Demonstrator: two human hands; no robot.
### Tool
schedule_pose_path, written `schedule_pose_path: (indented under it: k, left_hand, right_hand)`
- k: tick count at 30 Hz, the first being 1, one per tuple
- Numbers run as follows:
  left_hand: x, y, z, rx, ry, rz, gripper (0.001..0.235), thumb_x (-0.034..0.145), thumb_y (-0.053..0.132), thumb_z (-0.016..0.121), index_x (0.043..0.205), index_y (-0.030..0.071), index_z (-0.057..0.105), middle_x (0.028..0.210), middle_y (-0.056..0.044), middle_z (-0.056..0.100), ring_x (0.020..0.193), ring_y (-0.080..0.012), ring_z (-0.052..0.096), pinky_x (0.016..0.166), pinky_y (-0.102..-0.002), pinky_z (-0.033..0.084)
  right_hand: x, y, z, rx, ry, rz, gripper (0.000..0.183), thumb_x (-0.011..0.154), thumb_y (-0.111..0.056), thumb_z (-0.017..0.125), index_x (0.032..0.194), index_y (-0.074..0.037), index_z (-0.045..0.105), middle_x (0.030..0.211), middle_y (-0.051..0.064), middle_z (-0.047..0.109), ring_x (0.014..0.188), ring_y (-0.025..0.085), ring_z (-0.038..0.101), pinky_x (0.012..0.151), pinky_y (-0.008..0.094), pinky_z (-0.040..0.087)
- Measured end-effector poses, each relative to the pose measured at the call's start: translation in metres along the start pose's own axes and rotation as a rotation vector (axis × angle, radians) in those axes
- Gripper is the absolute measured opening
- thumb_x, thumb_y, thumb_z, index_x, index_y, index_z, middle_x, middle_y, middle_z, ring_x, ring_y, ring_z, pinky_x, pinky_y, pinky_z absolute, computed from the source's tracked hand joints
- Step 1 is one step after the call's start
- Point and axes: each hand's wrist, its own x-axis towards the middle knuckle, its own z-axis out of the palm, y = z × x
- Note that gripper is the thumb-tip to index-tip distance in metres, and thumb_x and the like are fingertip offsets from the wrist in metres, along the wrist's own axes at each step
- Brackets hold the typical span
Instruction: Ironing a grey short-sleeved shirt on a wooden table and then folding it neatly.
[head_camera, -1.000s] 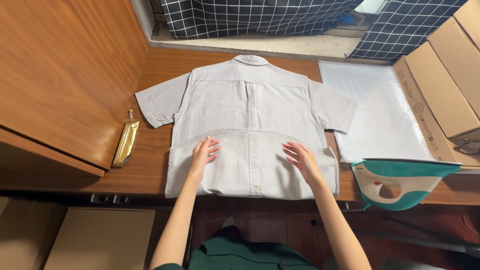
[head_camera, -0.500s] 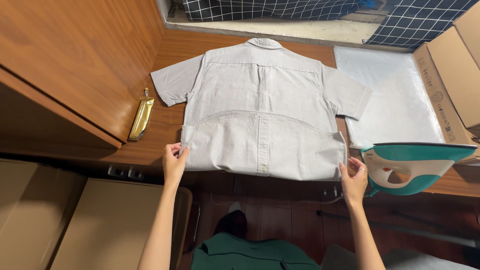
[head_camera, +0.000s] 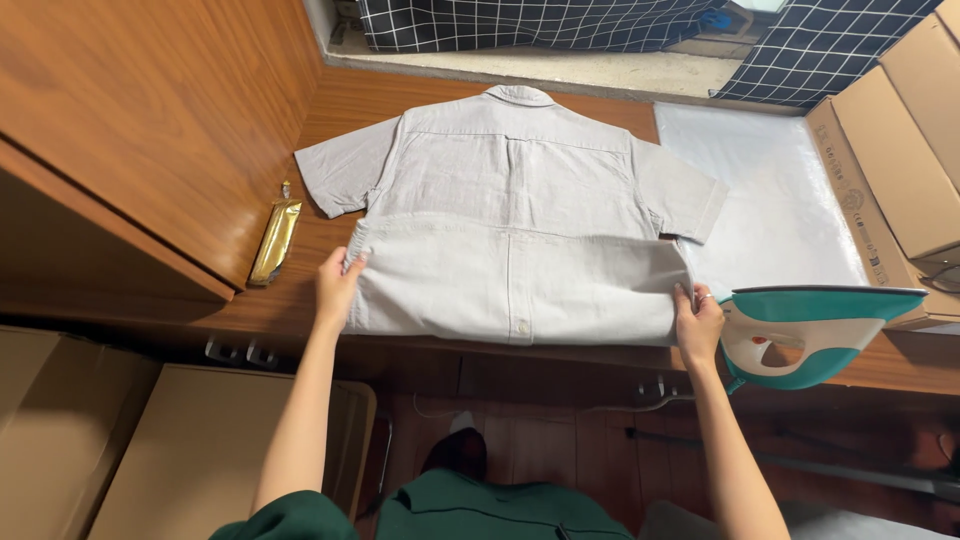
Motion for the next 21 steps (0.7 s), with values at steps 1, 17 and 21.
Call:
schedule_pose_path:
  k: [1, 17, 21]
  left_hand:
    - [0.005, 0.003, 0.002, -0.001, -0.004, 0.001, 0.011, 0.083, 0.017, 0.060, 0.089, 0.009, 0.060, 0.074, -0.008, 0.061, 0.072, -0.0106, 0.050, 0.065, -0.029, 0.043]
    - [0.082, -0.062, 0.023, 0.226, -0.043, -0.318, 0.048, 0.071, 0.042, 0.067, 0.109, 0.013, 0.057, 0.098, -0.010, 0.063, 0.096, -0.0244, 0.058, 0.079, -0.036, 0.047]
    - [0.032, -0.023, 0.004, 0.064, -0.154, -0.405, 0.049, 0.075, 0.034, 0.065, 0.112, 0.004, 0.055, 0.102, -0.018, 0.060, 0.101, -0.0292, 0.055, 0.084, -0.042, 0.043]
  right_hand:
    - [0.004, -0.008, 0.000, -0.002, 0.003, 0.002, 0.015, 0.093, -0.025, 0.056, 0.097, -0.011, 0.062, 0.078, 0.014, 0.062, 0.076, 0.026, 0.060, 0.062, 0.037, 0.044]
    - [0.054, -0.021, 0.036, -0.010, -0.230, 0.261, 0.043, 0.086, -0.031, 0.059, 0.116, -0.001, 0.052, 0.104, 0.024, 0.057, 0.101, 0.037, 0.053, 0.079, 0.049, 0.043]
    - [0.026, -0.029, 0.014, -0.061, -0.260, 0.300, 0.047, 0.083, -0.032, 0.062, 0.117, 0.000, 0.053, 0.101, 0.025, 0.058, 0.100, 0.040, 0.053, 0.078, 0.050, 0.043]
